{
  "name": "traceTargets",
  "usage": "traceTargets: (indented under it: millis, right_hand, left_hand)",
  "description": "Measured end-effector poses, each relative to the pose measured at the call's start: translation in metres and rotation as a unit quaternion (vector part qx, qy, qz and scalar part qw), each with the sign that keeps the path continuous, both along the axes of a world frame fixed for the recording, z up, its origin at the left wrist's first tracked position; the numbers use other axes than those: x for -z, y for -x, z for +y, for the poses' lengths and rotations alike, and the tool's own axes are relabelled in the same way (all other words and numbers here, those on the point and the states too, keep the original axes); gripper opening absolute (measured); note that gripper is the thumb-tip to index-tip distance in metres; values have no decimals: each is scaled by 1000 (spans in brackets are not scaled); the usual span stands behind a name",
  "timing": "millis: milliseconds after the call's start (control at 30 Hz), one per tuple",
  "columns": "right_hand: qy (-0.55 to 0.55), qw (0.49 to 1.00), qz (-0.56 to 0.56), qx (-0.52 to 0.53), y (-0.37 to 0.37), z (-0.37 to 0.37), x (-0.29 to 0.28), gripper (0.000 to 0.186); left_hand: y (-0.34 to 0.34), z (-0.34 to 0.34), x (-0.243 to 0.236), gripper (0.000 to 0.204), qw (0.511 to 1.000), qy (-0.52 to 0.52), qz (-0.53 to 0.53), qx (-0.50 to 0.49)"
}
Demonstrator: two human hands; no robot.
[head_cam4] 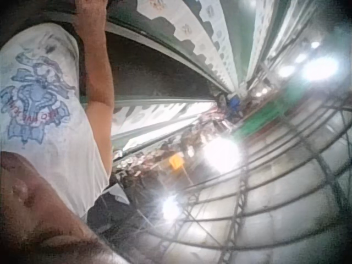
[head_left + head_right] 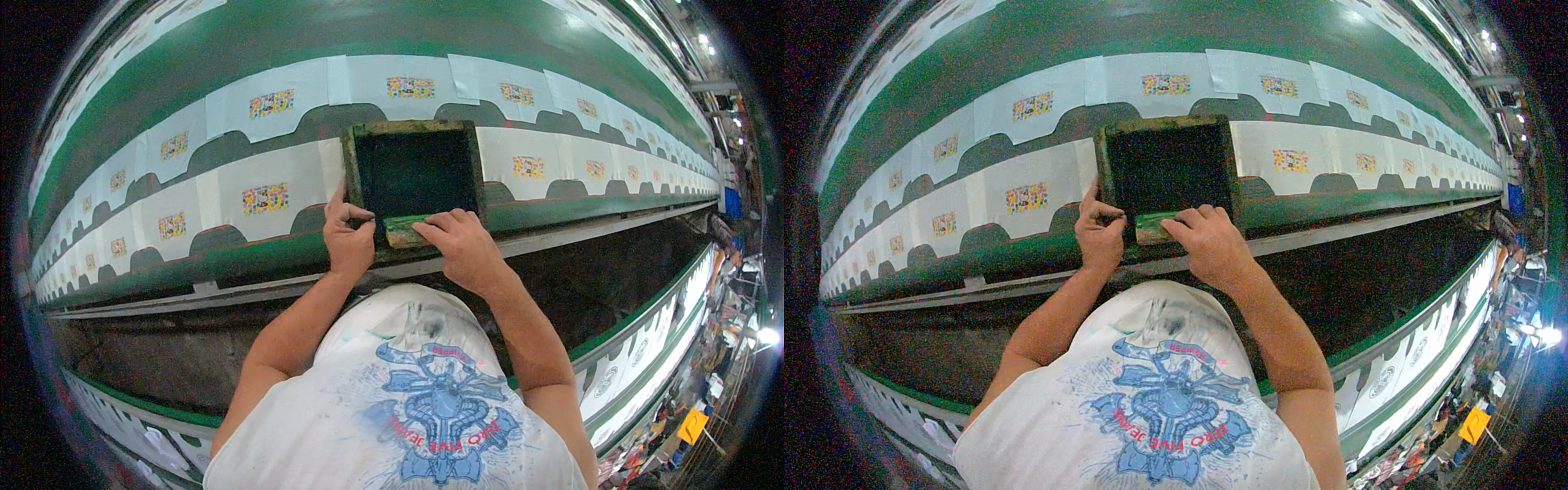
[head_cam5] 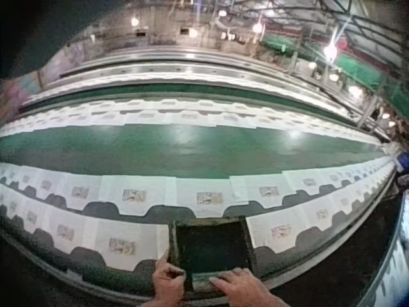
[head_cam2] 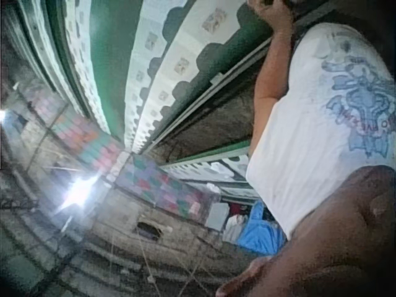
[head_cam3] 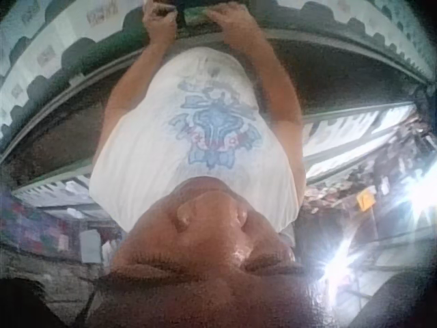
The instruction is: The person holds a screen-printing frame over a conveyor of white paper sheets and uses a squeegee to spread green ink across the screen. The person repeatedly wipes the screen surface with the squeegee, maintaining ink distribution while the conveyor moves beneath.
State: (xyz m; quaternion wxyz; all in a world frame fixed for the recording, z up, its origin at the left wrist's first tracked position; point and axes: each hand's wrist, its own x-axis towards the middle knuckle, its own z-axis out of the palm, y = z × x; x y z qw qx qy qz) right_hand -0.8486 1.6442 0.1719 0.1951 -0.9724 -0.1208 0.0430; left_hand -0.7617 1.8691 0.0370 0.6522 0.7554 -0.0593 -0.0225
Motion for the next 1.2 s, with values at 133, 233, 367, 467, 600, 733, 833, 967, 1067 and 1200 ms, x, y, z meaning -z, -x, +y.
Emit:
traceTargets:
  millis: [133,233,367,467,600,733,833,967,1067,1200]
  right_hand:
    - [-69,997,23,14,4,-7,3,49]
    - [-122,992,-12,30,12,-22,12,45]
    - [-140,986,-79,45,30,-55,20,42]
    - [-148,981,-107,68,50,-91,24,44]
    - [-161,974,-107,117,80,-151,26,45]
    - [-143,973,-117,136,105,-214,34,43]
    - [-161,970,-120,134,122,-254,48,48]
    - [-175,971,-113,115,134,-288,56,54]
    - [-188,971,-114,92,136,-306,58,58]
    - [-189,971,-116,95,131,-310,50,40]
  left_hand:
    - [0,2,0,9,999,-27,17,-3]
    - [-1,1,-4,13,999,-46,-8,2]
    - [7,-22,-35,21,995,-81,-65,9]
    - [17,-61,-45,22,993,-62,-94,19]
    - [33,-135,-36,25,989,-73,-128,22]
    - [52,-203,-5,70,990,-87,-110,10]
    - [61,-242,-3,89,998,-50,-26,13]
    - [70,-269,0,89,998,-60,-21,6]
    - [76,-276,-1,91,998,-55,6,-5]
    - [76,-275,2,93,999,-44,22,-1]
